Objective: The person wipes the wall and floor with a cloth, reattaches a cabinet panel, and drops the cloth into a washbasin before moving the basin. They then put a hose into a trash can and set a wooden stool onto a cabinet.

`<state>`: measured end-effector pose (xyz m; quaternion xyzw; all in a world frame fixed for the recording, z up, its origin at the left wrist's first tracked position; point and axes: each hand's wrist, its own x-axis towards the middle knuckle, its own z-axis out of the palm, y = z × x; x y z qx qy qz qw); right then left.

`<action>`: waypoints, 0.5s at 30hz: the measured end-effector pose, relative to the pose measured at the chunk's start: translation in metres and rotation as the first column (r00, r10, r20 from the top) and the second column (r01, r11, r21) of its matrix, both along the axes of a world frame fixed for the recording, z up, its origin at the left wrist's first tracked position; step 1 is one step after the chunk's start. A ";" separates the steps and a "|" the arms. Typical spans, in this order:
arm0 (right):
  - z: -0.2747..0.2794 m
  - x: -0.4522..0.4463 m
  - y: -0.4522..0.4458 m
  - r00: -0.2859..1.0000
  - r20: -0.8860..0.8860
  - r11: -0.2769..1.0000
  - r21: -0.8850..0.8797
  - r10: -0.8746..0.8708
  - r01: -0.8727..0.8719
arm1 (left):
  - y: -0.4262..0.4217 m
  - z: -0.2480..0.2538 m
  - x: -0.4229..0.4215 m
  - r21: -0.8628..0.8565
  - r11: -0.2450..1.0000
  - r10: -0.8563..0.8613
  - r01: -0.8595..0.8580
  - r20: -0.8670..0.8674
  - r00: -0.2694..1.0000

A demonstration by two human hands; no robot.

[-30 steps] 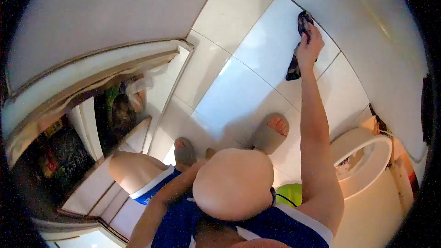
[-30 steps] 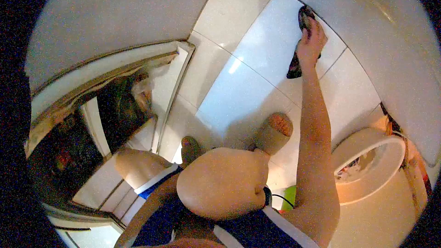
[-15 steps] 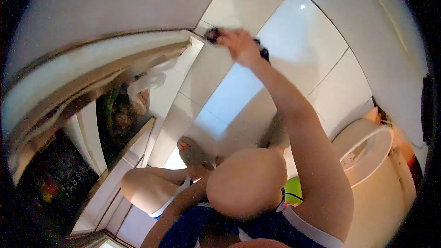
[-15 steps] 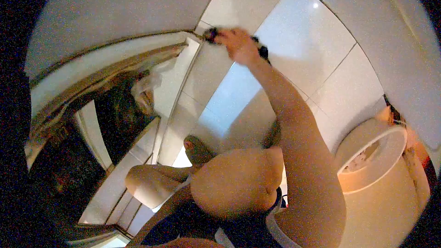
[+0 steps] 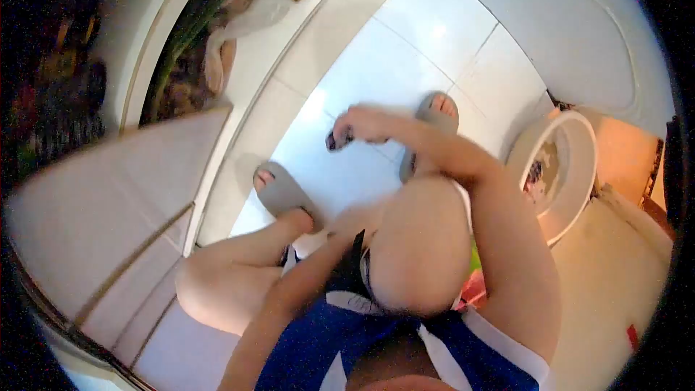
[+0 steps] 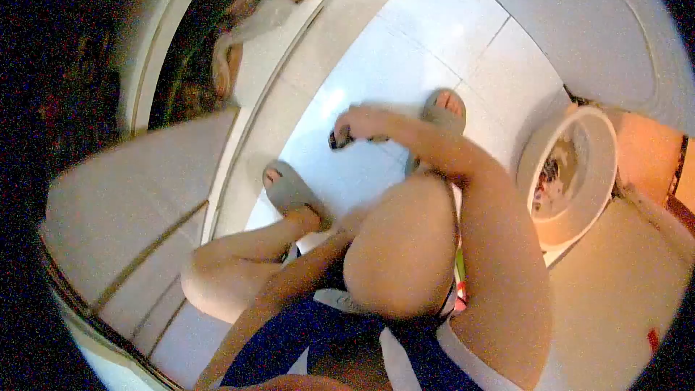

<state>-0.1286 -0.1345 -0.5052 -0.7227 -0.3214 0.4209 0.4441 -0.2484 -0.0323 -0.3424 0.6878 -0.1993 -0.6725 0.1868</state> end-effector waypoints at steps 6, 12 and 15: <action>0.129 0.024 -0.074 0.763 -0.073 0.762 0.042 -0.642 0.646 | 0.028 -0.039 -0.092 0.018 0.993 -0.119 0.118 0.123 0.985; 0.210 -0.002 -0.166 0.255 -0.058 0.238 0.209 -0.965 0.948 | 0.068 0.010 -0.053 0.050 0.998 -0.009 -0.023 0.556 0.831; 0.182 -0.032 -0.197 0.013 0.088 0.031 0.200 -0.996 0.979 | 0.081 0.162 -0.038 -0.312 0.838 0.509 -0.448 0.741 0.437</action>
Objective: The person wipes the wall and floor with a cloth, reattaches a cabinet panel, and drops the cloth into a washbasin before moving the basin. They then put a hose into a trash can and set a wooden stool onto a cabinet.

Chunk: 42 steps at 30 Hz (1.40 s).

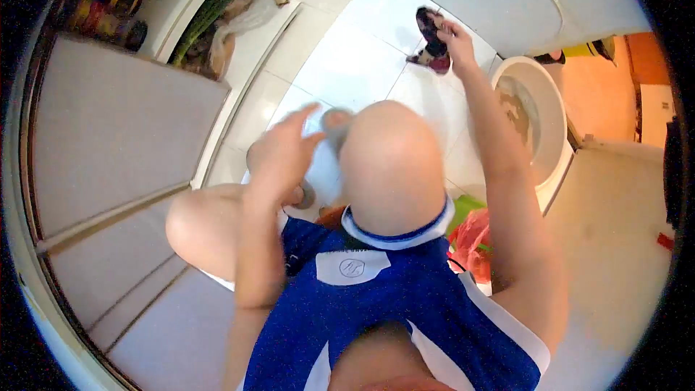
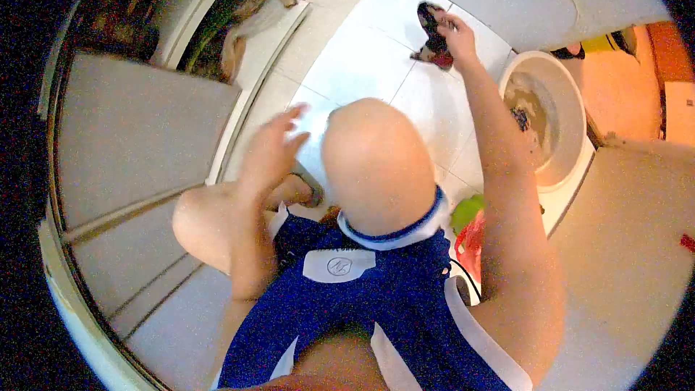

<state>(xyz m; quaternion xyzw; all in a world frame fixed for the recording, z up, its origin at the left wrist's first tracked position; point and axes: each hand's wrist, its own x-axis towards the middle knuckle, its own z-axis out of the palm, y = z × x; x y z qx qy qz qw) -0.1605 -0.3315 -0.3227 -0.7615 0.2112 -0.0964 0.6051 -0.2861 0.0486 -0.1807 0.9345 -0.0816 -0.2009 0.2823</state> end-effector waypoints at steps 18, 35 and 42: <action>-0.224 0.064 0.261 0.921 -0.187 0.599 -0.712 0.341 -0.366 | 0.075 0.062 0.077 -0.290 0.856 0.452 -0.428 0.015 0.892; -0.206 -0.256 0.042 0.512 -0.767 0.563 -0.636 -0.387 -0.528 | 0.075 0.058 0.067 -0.202 0.888 0.425 -0.414 0.014 0.905; -0.176 -0.222 0.033 0.862 -0.399 0.683 -0.725 -0.313 -0.087 | 0.076 0.063 0.060 -0.219 0.892 0.404 -0.395 -0.004 0.915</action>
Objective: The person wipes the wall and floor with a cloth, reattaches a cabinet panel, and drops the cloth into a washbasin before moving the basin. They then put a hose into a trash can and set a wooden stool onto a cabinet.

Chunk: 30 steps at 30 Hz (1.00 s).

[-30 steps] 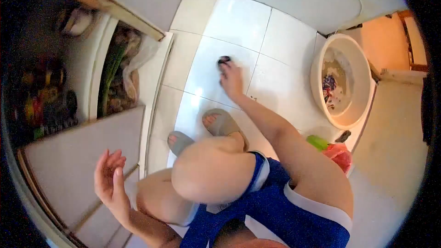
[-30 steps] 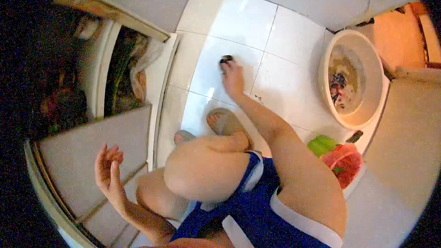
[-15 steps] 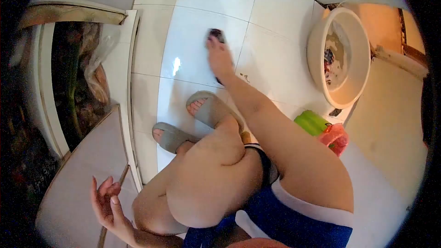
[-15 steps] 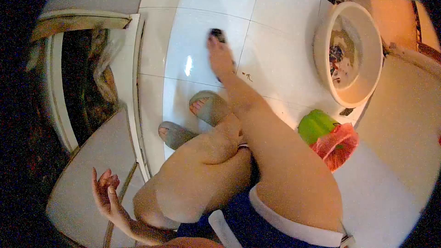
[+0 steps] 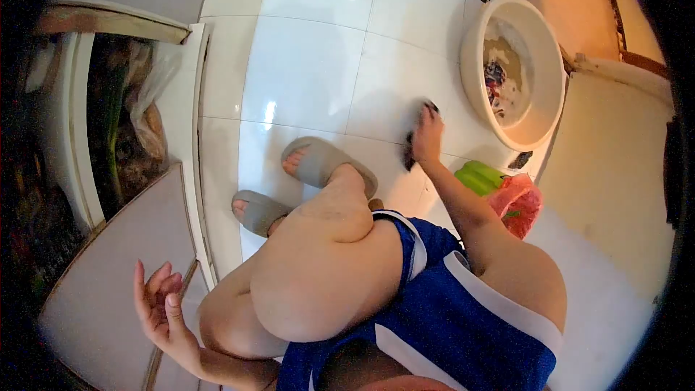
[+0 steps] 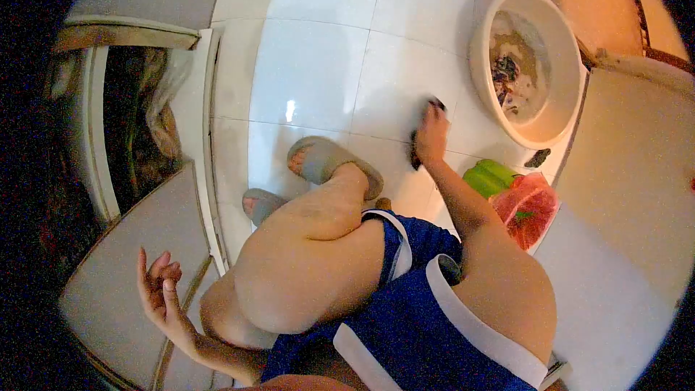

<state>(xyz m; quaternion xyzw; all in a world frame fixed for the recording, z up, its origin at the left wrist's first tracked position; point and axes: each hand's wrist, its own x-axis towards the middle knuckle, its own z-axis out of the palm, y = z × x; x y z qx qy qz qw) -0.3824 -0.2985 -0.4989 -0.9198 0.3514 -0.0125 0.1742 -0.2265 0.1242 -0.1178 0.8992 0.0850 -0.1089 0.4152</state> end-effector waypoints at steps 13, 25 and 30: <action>-0.059 0.263 0.081 0.859 -0.027 0.848 -0.146 0.512 -0.510 | -0.013 -0.014 0.022 0.120 0.991 -0.041 0.052 -0.088 0.995; -0.045 -0.008 -0.033 0.938 -0.290 0.979 -0.136 -0.188 0.154 | -0.014 -0.014 0.017 0.081 0.996 -0.035 0.042 -0.084 0.996; -0.016 -0.120 -0.076 0.780 -0.560 0.961 -0.159 -0.278 0.228 | -0.016 -0.006 0.006 0.047 0.998 -0.040 0.041 -0.028 0.999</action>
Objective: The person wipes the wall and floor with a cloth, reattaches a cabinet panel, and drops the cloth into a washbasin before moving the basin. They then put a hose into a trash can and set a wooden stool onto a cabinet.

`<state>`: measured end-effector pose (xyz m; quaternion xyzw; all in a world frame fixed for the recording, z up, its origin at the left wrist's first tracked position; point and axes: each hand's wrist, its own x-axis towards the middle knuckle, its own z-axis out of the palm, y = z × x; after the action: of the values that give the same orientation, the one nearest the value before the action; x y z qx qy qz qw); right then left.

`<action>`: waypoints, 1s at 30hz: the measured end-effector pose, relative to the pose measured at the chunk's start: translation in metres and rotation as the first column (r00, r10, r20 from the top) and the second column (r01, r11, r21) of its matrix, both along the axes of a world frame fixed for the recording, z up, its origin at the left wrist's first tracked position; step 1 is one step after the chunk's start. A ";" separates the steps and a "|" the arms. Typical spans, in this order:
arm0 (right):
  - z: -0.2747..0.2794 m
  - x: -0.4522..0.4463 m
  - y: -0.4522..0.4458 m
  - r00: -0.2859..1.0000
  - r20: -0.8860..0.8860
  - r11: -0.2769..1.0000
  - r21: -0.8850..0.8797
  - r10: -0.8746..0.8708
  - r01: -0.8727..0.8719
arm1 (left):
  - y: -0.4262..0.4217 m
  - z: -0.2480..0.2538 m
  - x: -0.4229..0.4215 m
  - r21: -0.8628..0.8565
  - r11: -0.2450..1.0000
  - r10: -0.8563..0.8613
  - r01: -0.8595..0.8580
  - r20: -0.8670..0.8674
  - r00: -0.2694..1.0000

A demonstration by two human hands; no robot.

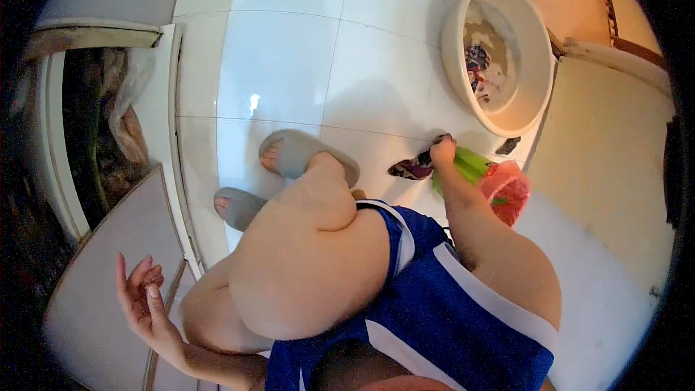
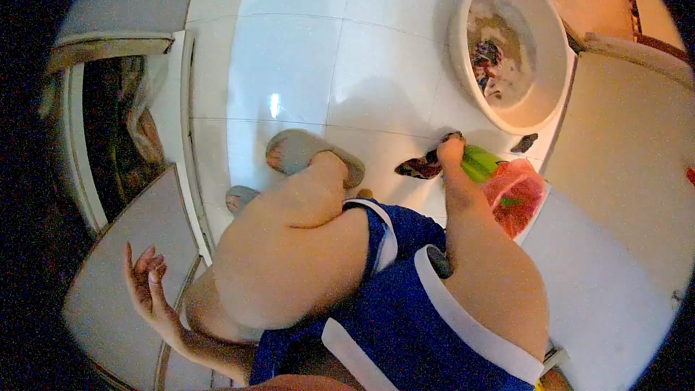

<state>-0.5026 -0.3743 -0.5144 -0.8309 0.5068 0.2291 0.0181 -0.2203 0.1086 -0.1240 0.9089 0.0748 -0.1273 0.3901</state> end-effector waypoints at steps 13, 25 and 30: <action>0.096 0.071 -0.022 0.522 0.411 0.531 0.842 -0.747 0.097 | 0.017 0.008 -0.031 -0.076 0.995 -0.054 0.067 0.161 0.985; 0.210 0.089 -0.035 0.709 0.485 0.507 0.837 -0.512 -0.206 | 0.025 0.013 -0.044 -0.240 0.970 0.033 0.039 0.289 0.957; 0.211 0.117 -0.042 0.666 0.739 0.820 0.440 -0.099 -0.366 | 0.036 0.010 -0.048 -0.312 0.949 0.048 0.048 0.294 0.955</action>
<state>-0.3860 -0.4164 -0.3032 -0.8450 0.3007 0.0134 0.4421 -0.2683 0.1447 -0.1143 0.8435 -0.0061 0.0007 0.5371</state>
